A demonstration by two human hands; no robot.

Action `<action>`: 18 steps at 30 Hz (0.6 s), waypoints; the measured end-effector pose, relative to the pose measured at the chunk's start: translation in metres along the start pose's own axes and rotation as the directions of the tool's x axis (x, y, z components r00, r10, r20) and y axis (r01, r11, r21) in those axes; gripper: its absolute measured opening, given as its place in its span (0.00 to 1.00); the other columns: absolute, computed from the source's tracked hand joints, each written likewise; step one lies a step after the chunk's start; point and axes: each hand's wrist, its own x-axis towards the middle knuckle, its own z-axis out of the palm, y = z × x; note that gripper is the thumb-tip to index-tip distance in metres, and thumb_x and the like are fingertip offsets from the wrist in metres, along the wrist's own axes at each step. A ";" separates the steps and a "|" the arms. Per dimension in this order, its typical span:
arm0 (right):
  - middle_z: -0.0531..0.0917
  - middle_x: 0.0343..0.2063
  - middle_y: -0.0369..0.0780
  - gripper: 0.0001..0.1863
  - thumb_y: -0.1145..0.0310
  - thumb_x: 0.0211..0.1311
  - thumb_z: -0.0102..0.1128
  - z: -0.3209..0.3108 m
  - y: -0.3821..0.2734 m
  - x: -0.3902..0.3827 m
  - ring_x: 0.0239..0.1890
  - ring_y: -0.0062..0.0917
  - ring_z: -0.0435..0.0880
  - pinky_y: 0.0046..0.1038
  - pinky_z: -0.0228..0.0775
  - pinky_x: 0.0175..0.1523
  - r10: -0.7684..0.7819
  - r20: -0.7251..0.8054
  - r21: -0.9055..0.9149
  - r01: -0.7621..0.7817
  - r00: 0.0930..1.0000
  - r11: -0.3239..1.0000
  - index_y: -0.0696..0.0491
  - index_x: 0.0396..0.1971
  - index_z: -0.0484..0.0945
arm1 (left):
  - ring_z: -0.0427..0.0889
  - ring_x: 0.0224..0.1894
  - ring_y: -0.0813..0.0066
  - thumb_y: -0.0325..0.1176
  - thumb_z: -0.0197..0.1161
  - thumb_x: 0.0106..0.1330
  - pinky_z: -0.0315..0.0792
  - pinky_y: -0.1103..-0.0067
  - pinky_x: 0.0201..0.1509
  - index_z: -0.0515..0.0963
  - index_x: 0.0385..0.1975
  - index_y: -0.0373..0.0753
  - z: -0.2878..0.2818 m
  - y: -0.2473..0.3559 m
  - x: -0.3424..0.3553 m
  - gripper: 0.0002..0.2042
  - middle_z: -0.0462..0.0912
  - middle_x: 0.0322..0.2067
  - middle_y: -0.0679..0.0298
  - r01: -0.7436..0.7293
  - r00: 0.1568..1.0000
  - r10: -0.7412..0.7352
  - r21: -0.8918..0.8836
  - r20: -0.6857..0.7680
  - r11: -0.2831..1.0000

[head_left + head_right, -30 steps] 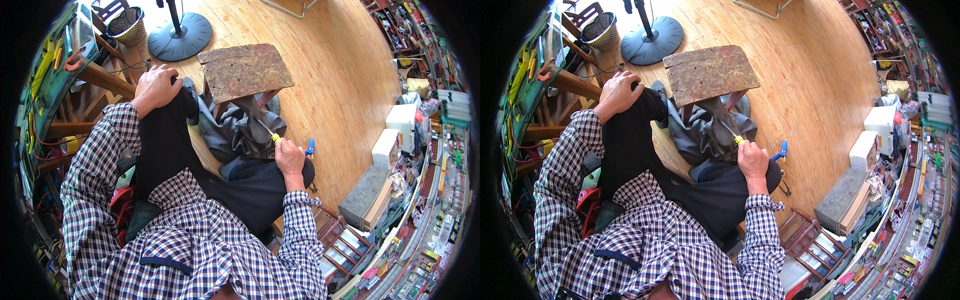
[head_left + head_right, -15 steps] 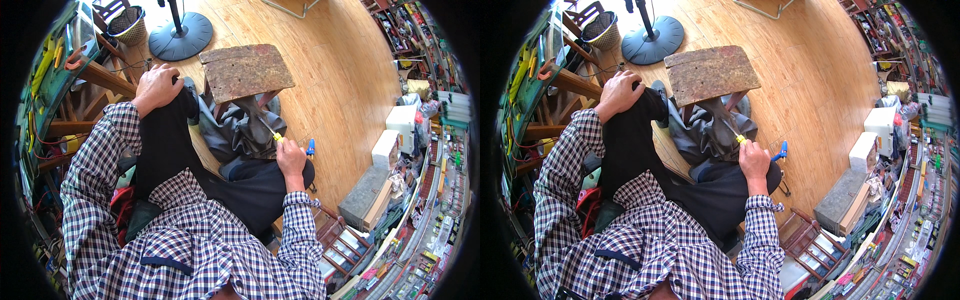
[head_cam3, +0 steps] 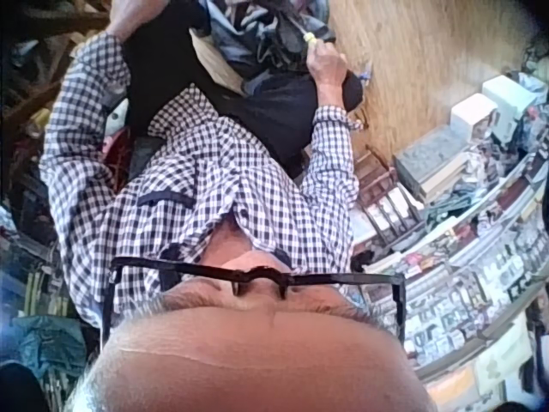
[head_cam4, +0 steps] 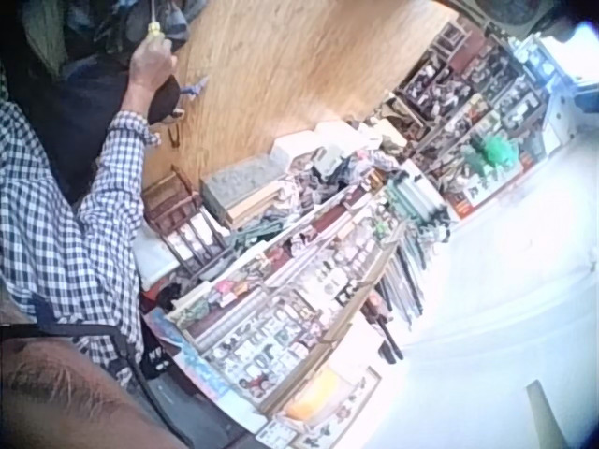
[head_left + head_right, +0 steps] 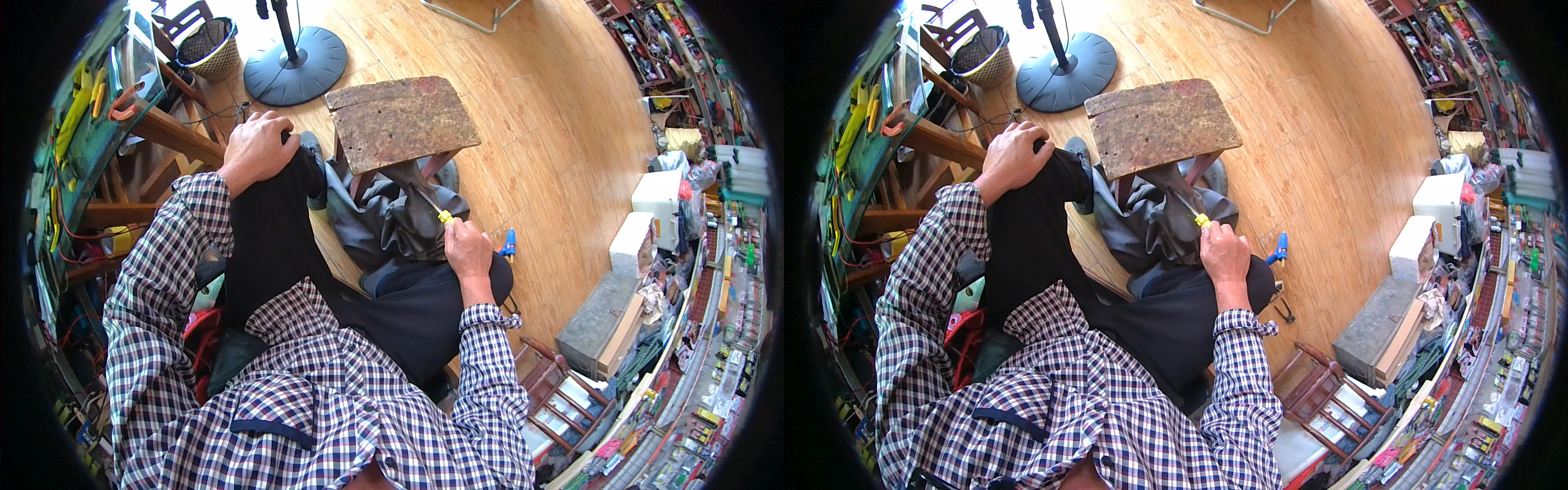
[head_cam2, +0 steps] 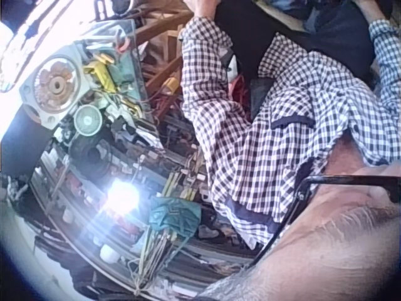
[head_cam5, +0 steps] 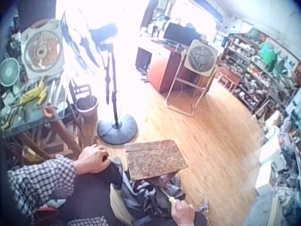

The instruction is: The person sits on the floor and uses a soldering iron and a hot glue gun to repair a shoe placed on a small wooden stool. They apply heat and glue to the shoe's sole area, then briefly handle a multimeter and wires.

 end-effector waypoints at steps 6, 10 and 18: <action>0.85 0.29 0.42 0.14 0.56 0.75 0.61 -0.004 -0.003 0.000 0.32 0.43 0.86 0.45 0.76 0.39 0.019 0.038 0.045 -0.020 0.999 0.999 0.52 0.34 0.82 | 0.83 0.58 0.55 0.48 0.59 0.73 0.76 0.61 0.65 0.89 0.47 0.38 -0.002 -0.001 0.001 0.20 0.87 0.51 0.55 0.007 1.000 -0.007 -0.014 0.009 1.000; 0.85 0.29 0.42 0.14 0.56 0.75 0.61 -0.004 -0.001 -0.003 0.32 0.43 0.86 0.45 0.76 0.39 0.022 0.030 0.043 -0.023 0.999 0.999 0.52 0.34 0.82 | 0.83 0.58 0.54 0.48 0.60 0.72 0.76 0.60 0.64 0.89 0.47 0.38 -0.003 0.002 0.000 0.20 0.87 0.52 0.54 -0.013 1.000 0.013 -0.011 0.002 1.000; 0.83 0.27 0.41 0.13 0.58 0.74 0.61 -0.003 -0.001 -0.004 0.29 0.43 0.85 0.45 0.76 0.37 -0.003 -0.034 0.054 0.005 0.999 0.999 0.51 0.34 0.81 | 0.83 0.58 0.52 0.48 0.60 0.71 0.77 0.59 0.63 0.89 0.46 0.38 -0.003 -0.001 0.000 0.20 0.87 0.51 0.54 -0.023 1.000 0.022 -0.036 -0.015 0.999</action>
